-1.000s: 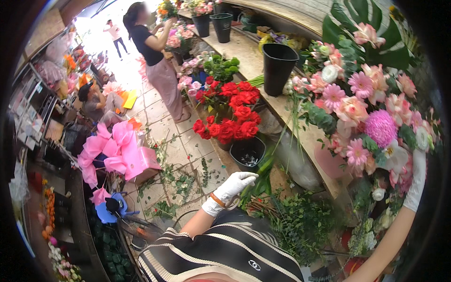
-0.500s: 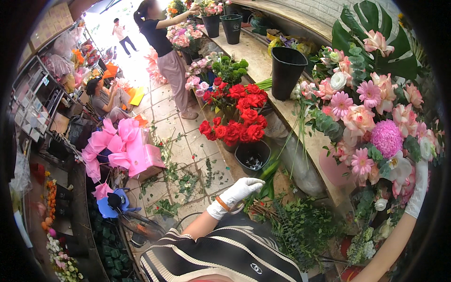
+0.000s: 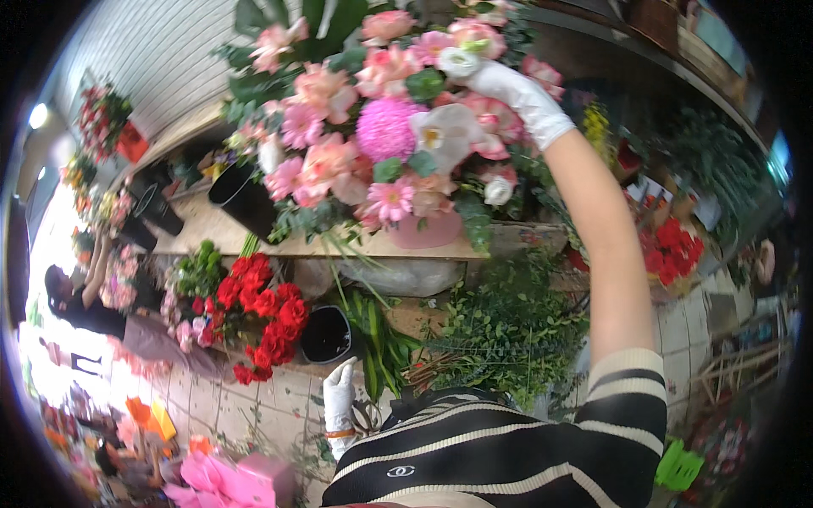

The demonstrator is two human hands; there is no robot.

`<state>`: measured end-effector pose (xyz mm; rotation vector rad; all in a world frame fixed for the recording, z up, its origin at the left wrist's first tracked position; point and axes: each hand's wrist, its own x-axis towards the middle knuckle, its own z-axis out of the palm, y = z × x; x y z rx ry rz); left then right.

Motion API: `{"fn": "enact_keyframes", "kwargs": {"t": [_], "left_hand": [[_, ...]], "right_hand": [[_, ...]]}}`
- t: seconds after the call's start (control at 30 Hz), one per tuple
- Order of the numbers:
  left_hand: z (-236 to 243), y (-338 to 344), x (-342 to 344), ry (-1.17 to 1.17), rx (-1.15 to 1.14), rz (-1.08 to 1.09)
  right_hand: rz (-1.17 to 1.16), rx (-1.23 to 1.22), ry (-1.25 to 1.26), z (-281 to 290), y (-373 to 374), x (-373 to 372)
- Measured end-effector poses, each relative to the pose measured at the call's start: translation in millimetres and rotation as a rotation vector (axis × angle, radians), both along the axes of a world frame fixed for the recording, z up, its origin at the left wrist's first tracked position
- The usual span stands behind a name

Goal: The person arranges a bouquet by trimming the stems of white flowers with shears and inserting them into a large pink floral arrangement on a table.

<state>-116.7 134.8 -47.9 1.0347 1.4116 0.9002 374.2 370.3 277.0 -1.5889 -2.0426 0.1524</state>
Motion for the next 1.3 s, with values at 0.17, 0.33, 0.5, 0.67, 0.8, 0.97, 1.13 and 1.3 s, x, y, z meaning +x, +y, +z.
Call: {"fn": "enact_keyframes", "kwargs": {"t": [0.17, 0.33, 0.5, 0.67, 0.8, 0.97, 1.13, 1.3], "left_hand": [[7.9, 10.7, 15.2, 0.001, -0.004, -0.08], [13.3, 13.1, 22.9, 0.007, 0.042, -0.092], [23.3, 16.7, 27.0, 0.105, 0.213, -0.128], [16.9, 24.0, 18.7, -0.163, 0.094, 0.115], [4.0, 39.1, 15.0, -0.32, 0.157, 0.277], [-10.5, 81.7, 50.0, -0.649, 0.066, 0.227], [-24.7, 110.9, 91.9, -0.74, -0.006, 0.179], [-80.1, 189.3, 82.3, 0.514, 0.599, 0.35]], "right_hand": [[-0.05, -0.114, -0.011, 1.7, 0.6, 7.9], [-0.12, -0.016, -0.258, 9.1, -11.5, -18.4], [-0.079, -0.07, -0.222, -4.1, -12.2, -4.4], [-0.165, -0.115, 0.052, 13.0, -62.6, 11.3], [-0.276, 0.587, 0.349, -11.9, -170.9, -102.6], [0.176, -0.465, 0.432, -158.7, -214.2, -226.1], [0.166, -0.655, -0.006, -292.5, -198.1, -275.0], [-0.045, -0.792, 0.418, -321.8, -187.6, -248.6]]}}
